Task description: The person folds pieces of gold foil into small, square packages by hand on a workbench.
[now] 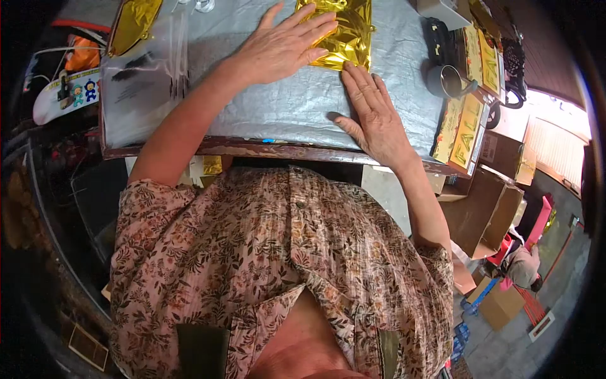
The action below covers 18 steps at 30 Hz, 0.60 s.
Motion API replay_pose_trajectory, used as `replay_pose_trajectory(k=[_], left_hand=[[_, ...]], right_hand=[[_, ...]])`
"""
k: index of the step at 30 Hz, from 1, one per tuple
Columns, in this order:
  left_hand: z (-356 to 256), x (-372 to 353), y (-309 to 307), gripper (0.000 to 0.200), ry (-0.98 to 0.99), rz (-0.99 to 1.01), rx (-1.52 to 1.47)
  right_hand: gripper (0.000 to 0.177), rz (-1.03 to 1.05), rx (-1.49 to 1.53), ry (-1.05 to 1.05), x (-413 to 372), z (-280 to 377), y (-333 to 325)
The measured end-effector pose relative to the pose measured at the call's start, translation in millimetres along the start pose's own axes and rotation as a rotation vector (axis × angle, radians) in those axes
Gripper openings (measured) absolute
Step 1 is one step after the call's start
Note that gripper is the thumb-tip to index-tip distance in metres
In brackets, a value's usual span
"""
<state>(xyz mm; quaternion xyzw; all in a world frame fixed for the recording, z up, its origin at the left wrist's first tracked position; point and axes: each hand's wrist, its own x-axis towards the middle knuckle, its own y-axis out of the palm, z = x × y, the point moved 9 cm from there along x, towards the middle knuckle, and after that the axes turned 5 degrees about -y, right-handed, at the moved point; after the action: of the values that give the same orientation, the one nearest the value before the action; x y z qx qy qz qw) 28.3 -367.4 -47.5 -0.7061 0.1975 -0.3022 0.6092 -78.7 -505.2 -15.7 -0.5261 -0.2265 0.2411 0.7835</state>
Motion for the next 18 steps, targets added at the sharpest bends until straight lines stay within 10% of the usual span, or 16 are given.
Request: replay_pose_trajectory(k=[18], left_hand=[[1.9,-0.4,-5.5,0.063,-0.014,-0.06,-0.07]], right_hand=[[0.036,-0.446,0.333,0.261,51.1,-111.8,-65.3]])
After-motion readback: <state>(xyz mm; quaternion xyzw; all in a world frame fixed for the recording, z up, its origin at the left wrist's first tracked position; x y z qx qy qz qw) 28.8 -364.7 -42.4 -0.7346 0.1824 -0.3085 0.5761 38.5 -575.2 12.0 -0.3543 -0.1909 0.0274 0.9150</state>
